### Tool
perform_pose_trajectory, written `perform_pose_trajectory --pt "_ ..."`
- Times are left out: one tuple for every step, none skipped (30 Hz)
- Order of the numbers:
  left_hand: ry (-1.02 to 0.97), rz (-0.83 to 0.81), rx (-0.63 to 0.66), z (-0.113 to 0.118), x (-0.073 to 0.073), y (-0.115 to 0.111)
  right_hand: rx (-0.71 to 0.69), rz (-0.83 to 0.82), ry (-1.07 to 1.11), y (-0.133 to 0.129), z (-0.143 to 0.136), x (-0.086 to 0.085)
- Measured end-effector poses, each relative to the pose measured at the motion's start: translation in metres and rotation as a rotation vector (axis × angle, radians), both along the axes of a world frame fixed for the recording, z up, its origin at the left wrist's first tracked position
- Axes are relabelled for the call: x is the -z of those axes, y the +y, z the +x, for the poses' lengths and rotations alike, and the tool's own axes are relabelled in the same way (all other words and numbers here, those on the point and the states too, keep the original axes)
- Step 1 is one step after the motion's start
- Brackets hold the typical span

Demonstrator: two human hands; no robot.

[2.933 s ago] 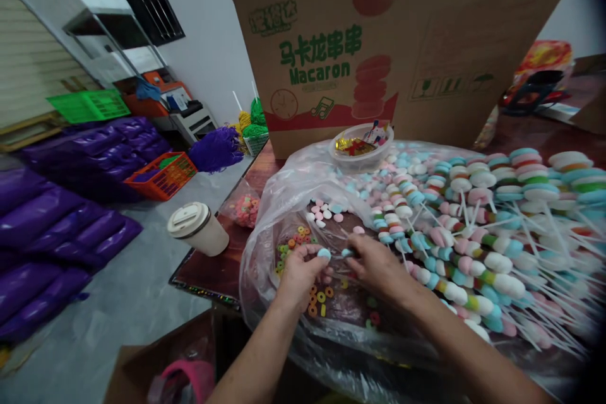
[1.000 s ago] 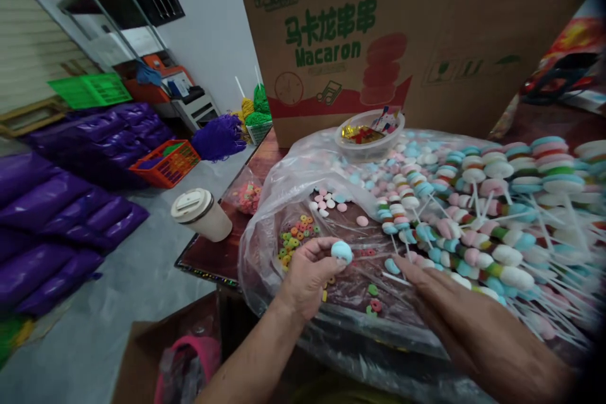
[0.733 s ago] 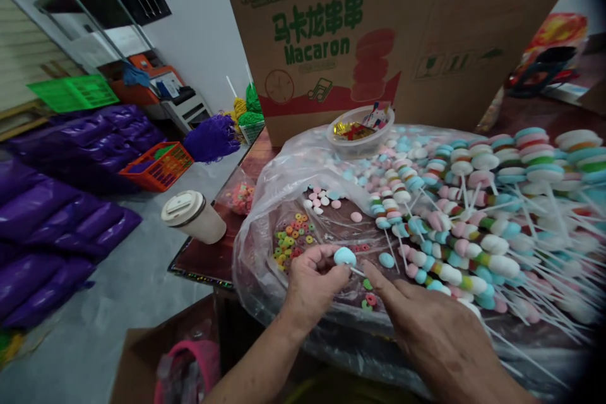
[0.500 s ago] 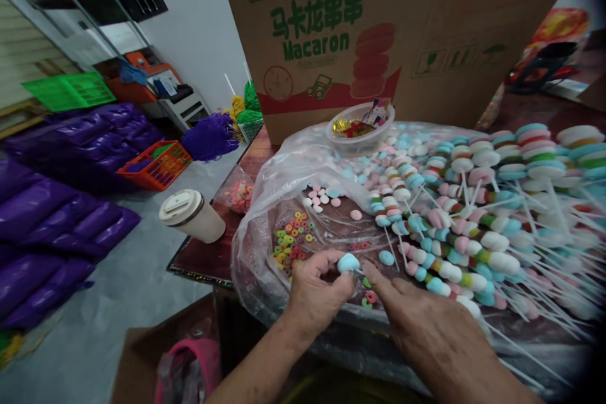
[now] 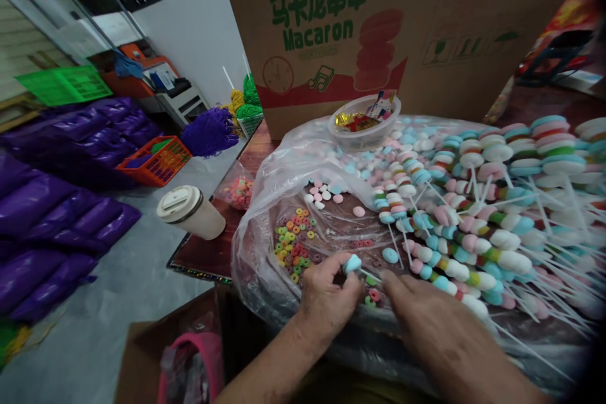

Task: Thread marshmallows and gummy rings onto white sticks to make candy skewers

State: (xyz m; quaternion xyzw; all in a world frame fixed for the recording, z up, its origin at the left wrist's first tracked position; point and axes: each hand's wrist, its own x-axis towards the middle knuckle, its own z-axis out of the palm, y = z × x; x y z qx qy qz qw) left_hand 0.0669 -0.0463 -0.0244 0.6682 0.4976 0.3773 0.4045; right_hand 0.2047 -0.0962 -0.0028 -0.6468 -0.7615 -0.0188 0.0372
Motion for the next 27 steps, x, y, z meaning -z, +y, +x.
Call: perform_pose_trajectory --pt "0.020 0.027 0.012 -0.001 0.001 -0.001 -0.008 -0.008 0.024 -0.003 0.003 0.003" --pt "0.038 0.054 0.030 -0.001 0.002 -0.003 -0.011 -0.014 0.045 -0.006 0.004 0.006" --pt "0.052 0.072 0.060 -0.001 0.002 -0.006 -0.010 -0.025 0.065 -0.008 0.004 0.009" --pt "0.058 0.078 0.094 0.000 0.003 -0.009 0.000 -0.039 0.084 -0.009 0.003 0.014" --pt "0.059 0.073 0.132 0.000 0.003 -0.012 0.016 -0.054 0.103 -0.010 0.002 0.018" --pt "0.061 0.055 0.177 0.001 0.002 -0.013 0.032 -0.068 0.128 -0.009 0.002 0.023" --pt "0.071 0.024 0.225 0.001 0.000 -0.012 0.039 -0.075 0.161 -0.007 0.004 0.028" --pt "0.095 -0.017 0.266 0.001 -0.003 -0.009 0.046 -0.068 0.200 -0.005 0.008 0.032" --pt "0.134 -0.056 0.283 0.000 -0.007 -0.003 0.056 -0.036 0.241 -0.003 0.014 0.036" --pt "0.189 -0.084 0.270 0.000 -0.011 0.006 0.054 0.010 0.282 -0.002 0.023 0.038" --pt "0.256 -0.096 0.232 0.001 -0.015 0.018 0.058 0.071 0.315 -0.002 0.032 0.039" --pt "0.334 -0.071 0.163 0.003 -0.018 0.030 0.065 0.123 0.333 -0.003 0.041 0.038" --pt "0.417 -0.015 0.110 0.006 -0.019 0.043 0.078 0.165 0.346 -0.004 0.049 0.037" --pt "0.511 0.032 0.139 0.011 -0.020 0.054 0.090 0.189 0.357 -0.007 0.056 0.034" --pt "0.616 0.068 0.207 0.016 -0.019 0.064 0.099 0.205 0.370 -0.010 0.060 0.032" --pt "0.704 0.094 0.272 0.022 -0.018 0.071 0.113 0.219 0.382 -0.014 0.063 0.029" --pt "0.774 0.103 0.346 0.026 -0.016 0.076 0.132 0.235 0.393 -0.017 0.064 0.027" --pt "0.817 0.104 0.407 0.028 -0.014 0.078 0.147 0.250 0.400 -0.020 0.065 0.026" --pt "0.829 0.102 0.451 0.028 -0.012 0.078 0.161 0.267 0.399 -0.023 0.065 0.026" --pt "0.815 0.099 0.484 0.026 -0.010 0.078 0.172 0.274 0.395 -0.025 0.065 0.027" --pt "0.785 0.092 0.504 0.022 -0.009 0.077 0.174 0.271 0.394 -0.026 0.064 0.028" --pt "0.748 0.083 0.507 0.015 -0.007 0.075 0.169 0.258 0.397 -0.026 0.064 0.031" --pt "0.710 0.071 0.495 0.009 -0.006 0.075 0.162 0.243 0.403 -0.027 0.063 0.033" --pt "0.673 0.059 0.472 0.002 -0.005 0.074 0.154 0.231 0.414 -0.027 0.062 0.035" --pt "0.640 0.051 0.448 -0.004 -0.004 0.074 0.149 0.221 0.426 -0.026 0.061 0.038" --pt "0.614 0.050 0.432 -0.008 -0.003 0.075 0.146 0.219 0.437 -0.026 0.059 0.040" --pt "0.599 0.057 0.422 -0.010 -0.003 0.076 0.142 0.220 0.444 -0.026 0.058 0.042"
